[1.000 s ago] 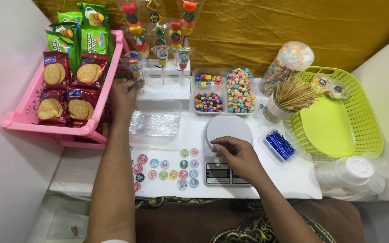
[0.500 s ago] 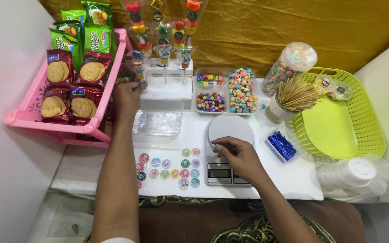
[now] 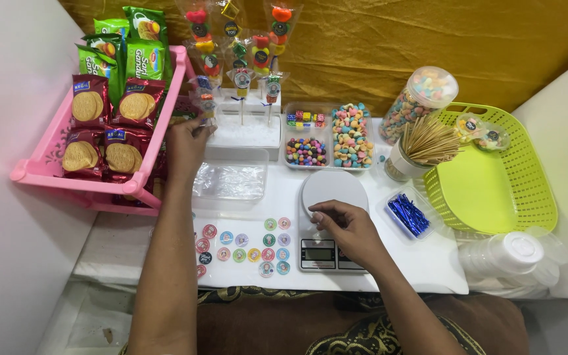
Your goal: Assembling candy skewers by threading individual candies onto a wooden stick and weighing them.
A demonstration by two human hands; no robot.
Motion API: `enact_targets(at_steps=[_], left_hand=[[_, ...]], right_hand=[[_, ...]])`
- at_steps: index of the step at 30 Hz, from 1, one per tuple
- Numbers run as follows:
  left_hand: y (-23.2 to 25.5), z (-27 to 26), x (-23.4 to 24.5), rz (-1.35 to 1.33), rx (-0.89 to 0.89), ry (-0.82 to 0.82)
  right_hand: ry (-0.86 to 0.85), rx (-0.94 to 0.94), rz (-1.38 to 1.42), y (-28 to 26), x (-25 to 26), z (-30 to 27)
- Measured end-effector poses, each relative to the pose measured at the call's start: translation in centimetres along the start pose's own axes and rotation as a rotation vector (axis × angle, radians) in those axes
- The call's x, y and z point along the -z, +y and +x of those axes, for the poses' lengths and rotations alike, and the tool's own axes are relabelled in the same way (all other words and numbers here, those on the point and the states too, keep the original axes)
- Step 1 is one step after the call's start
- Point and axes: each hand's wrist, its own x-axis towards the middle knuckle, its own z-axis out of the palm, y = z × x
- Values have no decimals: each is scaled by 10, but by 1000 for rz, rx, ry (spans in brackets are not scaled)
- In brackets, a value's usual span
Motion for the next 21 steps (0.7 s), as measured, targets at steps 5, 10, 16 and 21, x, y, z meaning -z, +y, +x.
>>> enact_targets(at_steps=[5,10,16,21], left_hand=[[45,-22,14,-48,65,-36],[51,-28,14,150,42,-27],[43,-31,-2,709,50,34],[100,-53,-12,693,88,-61]], right_hand=[[10,6,-8,-2,1,0],[20,-5,-1,-2,3,1],[93,12,-12,-4,22,2],[506,143,-123,0,53,5]])
